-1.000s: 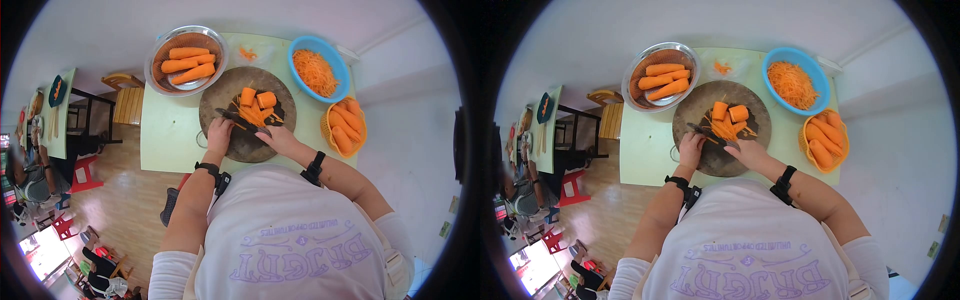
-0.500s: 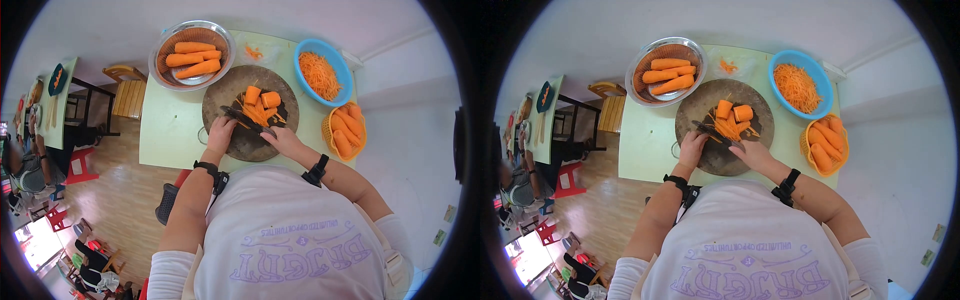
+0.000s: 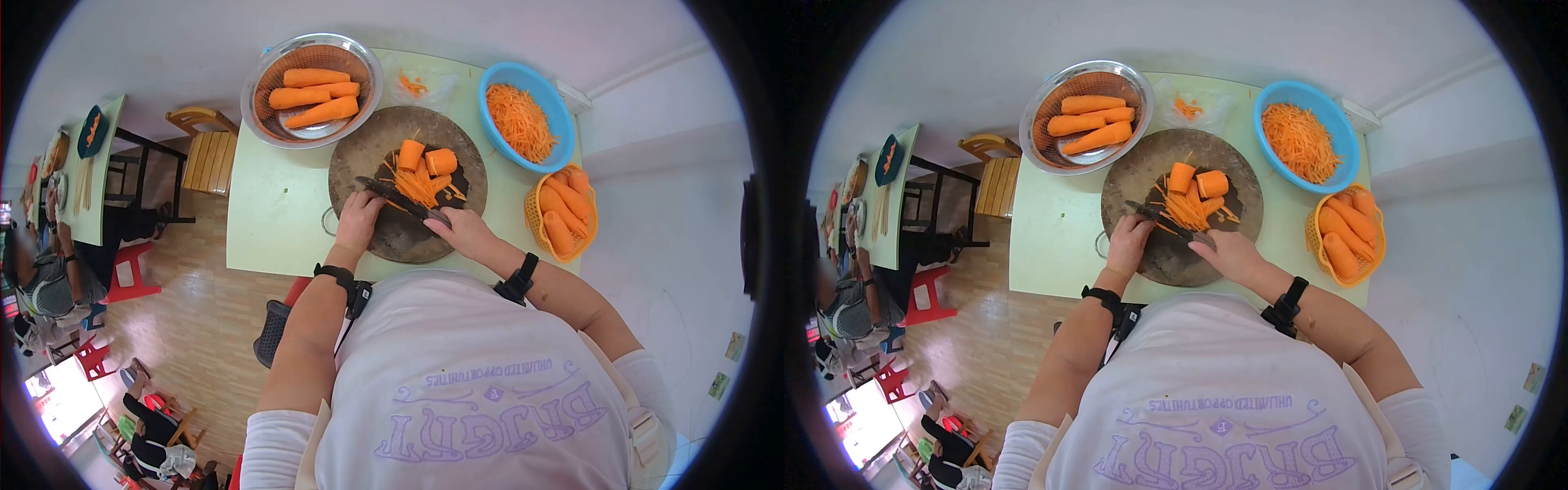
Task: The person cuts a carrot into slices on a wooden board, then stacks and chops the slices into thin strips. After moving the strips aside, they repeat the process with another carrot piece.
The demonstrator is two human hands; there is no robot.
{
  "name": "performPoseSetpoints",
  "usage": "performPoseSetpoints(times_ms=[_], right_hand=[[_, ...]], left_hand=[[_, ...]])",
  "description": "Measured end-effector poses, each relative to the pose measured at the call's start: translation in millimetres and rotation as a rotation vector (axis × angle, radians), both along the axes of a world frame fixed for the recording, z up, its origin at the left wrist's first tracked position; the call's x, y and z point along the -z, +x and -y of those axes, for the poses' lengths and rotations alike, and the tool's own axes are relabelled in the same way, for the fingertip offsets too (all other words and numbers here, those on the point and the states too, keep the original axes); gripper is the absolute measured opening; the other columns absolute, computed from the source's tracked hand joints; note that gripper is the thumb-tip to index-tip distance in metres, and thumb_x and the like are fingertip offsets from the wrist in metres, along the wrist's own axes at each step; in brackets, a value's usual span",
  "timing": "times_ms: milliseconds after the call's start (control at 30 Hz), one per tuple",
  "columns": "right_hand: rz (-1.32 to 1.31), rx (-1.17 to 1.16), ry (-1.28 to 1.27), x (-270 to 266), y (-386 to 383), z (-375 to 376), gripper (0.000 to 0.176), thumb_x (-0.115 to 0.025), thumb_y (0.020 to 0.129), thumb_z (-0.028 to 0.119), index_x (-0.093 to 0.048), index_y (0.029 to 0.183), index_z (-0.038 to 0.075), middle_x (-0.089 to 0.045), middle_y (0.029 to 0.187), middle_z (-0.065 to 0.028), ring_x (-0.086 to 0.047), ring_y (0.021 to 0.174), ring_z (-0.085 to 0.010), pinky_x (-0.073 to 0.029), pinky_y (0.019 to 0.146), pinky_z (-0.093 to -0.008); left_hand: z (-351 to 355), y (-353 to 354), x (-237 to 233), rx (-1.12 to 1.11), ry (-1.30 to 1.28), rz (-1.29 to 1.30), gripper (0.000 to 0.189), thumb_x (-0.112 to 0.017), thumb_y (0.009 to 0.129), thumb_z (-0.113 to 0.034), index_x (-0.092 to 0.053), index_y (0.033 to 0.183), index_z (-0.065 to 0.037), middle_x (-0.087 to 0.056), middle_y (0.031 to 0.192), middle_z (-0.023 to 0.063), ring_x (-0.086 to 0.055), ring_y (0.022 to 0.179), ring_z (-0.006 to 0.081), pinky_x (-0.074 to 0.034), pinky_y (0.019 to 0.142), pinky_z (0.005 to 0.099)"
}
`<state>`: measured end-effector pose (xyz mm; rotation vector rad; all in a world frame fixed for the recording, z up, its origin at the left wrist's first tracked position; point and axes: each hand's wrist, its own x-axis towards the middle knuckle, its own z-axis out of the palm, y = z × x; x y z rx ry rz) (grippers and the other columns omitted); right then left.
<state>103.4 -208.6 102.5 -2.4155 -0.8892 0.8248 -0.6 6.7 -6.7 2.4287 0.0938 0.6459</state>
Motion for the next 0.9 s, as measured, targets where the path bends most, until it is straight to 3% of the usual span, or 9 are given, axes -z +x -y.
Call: performPoseSetpoints(times_ms=[67,400,467,700,800,900], right_hand=[[-0.01,-0.003,-0.027,-2,0,-1,0.044,-0.058,0.096,0.043,-0.063,0.098,-0.001,-0.065,0.085,-0.0233,-0.063,0.081,-0.0412,-0.049,0.071,-0.0461],[-0.01,0.003,-0.035,-4,-3,-3,0.053,-0.054,0.095,0.05,-0.064,0.098,-0.002,-0.067,0.089,-0.0249,-0.064,0.087,-0.0427,-0.05,0.076,-0.0486],[-0.014,0.004,-0.021,-3,-4,-3,0.053,-0.054,0.095,0.05,-0.064,0.098,-0.002,-0.067,0.09,-0.0251,-0.064,0.087,-0.0428,-0.05,0.076,-0.0487],[0.015,0.002,-0.085,13,-9,-6,0.057,-0.051,0.096,0.052,-0.063,0.098,-0.003,-0.067,0.088,-0.0257,-0.064,0.087,-0.0436,-0.05,0.077,-0.049],[-0.017,0.033,-0.044,14,-5,-6,0.057,-0.052,0.096,0.052,-0.063,0.098,-0.004,-0.067,0.087,-0.0259,-0.064,0.085,-0.0438,-0.05,0.076,-0.0492],[-0.041,0.102,-0.004,11,-3,0,0.056,-0.052,0.096,0.05,-0.063,0.1,-0.005,-0.067,0.088,-0.0259,-0.064,0.085,-0.0436,-0.05,0.075,-0.0479]], left_hand=[[1,-1,-1,0.01,-0.015,-0.06,0.02,-0.063,0.079,-0.003,-0.069,0.097,-0.007,-0.062,0.096,0.0076,-0.058,0.09,0.0285,-0.05,0.081,0.0381],[1,-1,-4,0.021,0.01,-0.058,0.026,-0.061,0.075,-0.001,-0.07,0.099,-0.007,-0.061,0.095,0.0071,-0.057,0.091,0.0269,-0.05,0.083,0.036],[0,0,-2,0.017,0.034,-0.012,0.018,-0.069,0.078,-0.004,-0.071,0.095,-0.008,-0.061,0.091,0.0081,-0.058,0.084,0.0288,-0.05,0.074,0.0385],[0,0,-1,0.012,0.025,0.003,0.015,-0.07,0.078,-0.004,-0.07,0.092,-0.007,-0.061,0.09,0.0085,-0.059,0.084,0.0291,-0.05,0.073,0.0391],[1,0,-1,0.025,-0.013,-0.066,0.021,-0.062,0.077,-0.003,-0.069,0.097,-0.007,-0.06,0.094,0.0079,-0.057,0.091,0.0283,-0.049,0.081,0.0381],[0,3,-3,0.0,0.012,-0.014,0.014,-0.071,0.078,-0.005,-0.069,0.091,-0.007,-0.061,0.09,0.0085,-0.059,0.084,0.0302,-0.05,0.075,0.0398]])
